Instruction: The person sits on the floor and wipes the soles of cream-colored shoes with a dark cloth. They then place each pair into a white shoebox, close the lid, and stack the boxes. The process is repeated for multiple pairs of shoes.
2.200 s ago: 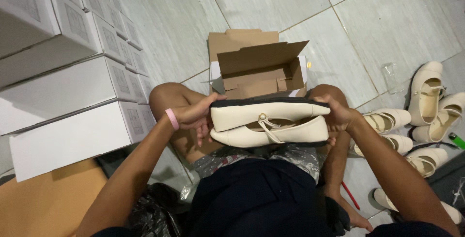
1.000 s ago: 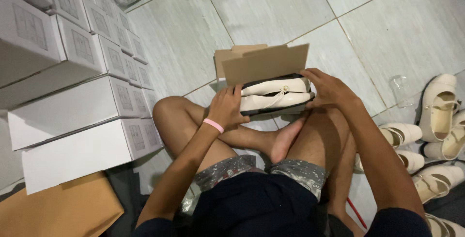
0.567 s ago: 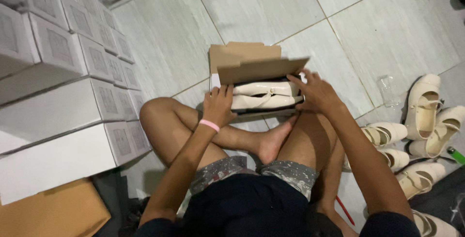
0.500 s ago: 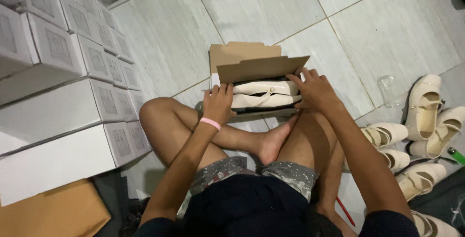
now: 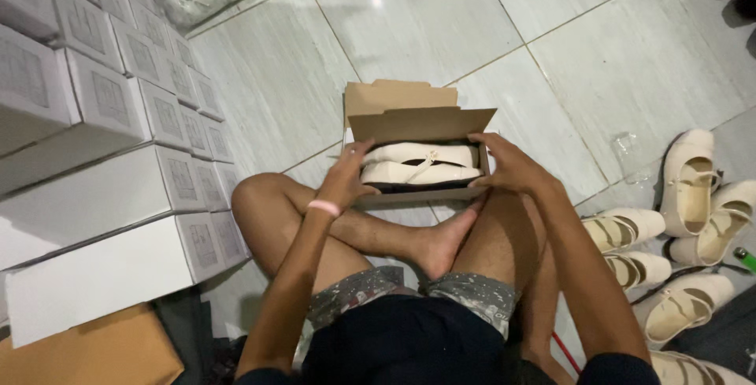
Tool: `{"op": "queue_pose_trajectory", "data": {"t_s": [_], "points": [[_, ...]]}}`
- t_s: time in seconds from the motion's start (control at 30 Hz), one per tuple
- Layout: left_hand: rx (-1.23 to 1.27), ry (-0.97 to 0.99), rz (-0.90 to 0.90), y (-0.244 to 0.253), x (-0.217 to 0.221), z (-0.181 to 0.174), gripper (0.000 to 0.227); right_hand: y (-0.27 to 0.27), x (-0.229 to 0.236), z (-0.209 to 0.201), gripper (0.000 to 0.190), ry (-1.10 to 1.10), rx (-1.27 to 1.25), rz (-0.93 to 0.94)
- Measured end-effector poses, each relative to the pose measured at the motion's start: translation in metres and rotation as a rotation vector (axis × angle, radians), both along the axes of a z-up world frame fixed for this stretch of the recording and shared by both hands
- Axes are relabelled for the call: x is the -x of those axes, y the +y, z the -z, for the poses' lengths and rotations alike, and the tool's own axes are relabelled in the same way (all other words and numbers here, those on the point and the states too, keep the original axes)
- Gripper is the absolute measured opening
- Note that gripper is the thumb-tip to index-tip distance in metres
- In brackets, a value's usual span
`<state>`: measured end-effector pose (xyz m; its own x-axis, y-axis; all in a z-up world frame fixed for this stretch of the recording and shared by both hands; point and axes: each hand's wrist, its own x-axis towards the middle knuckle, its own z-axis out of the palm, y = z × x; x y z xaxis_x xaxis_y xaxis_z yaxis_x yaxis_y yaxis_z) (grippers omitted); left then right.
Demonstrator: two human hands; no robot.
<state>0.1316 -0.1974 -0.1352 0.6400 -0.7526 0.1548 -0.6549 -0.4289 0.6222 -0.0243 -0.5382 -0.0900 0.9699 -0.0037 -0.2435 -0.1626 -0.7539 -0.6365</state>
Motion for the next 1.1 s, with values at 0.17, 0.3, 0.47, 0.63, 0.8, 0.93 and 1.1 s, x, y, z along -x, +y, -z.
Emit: {"op": "queue_pose_trajectory", "data": {"t_s": [0.17,0.3,0.47,0.63,0.8,0.93,1.1], "points": [[0.005,0.613,-0.345,0.039,0.017,0.012,0.085,0.026,0.039,-0.015,0.088,0.073,-0.269,0.413],[0.203,0.944,-0.142,0.036,0.026,0.044,0.056,0.041,0.049,-0.025,0.063,0.139,-0.222,0.607],[0.247,0.896,-0.082,0.033,0.002,0.056,0.068,0.031,0.054,-0.022,0.061,0.249,-0.103,0.601],[0.231,0.873,-0.011,0.025,-0.019,0.03,0.069,0.013,0.046,0.004,0.076,0.026,-0.396,0.331],[-0.145,0.593,-0.144,0.023,-0.021,0.006,0.077,-0.012,0.041,0.034,0.083,0.135,-0.133,0.202],[-0.278,0.174,-0.107,0.008,-0.021,0.003,0.074,-0.019,0.035,0.055,0.086,0.08,0.103,0.019],[-0.573,0.059,-0.036,-0.008,-0.015,-0.005,0.083,-0.012,0.038,0.054,0.087,0.202,0.233,-0.027]]}}
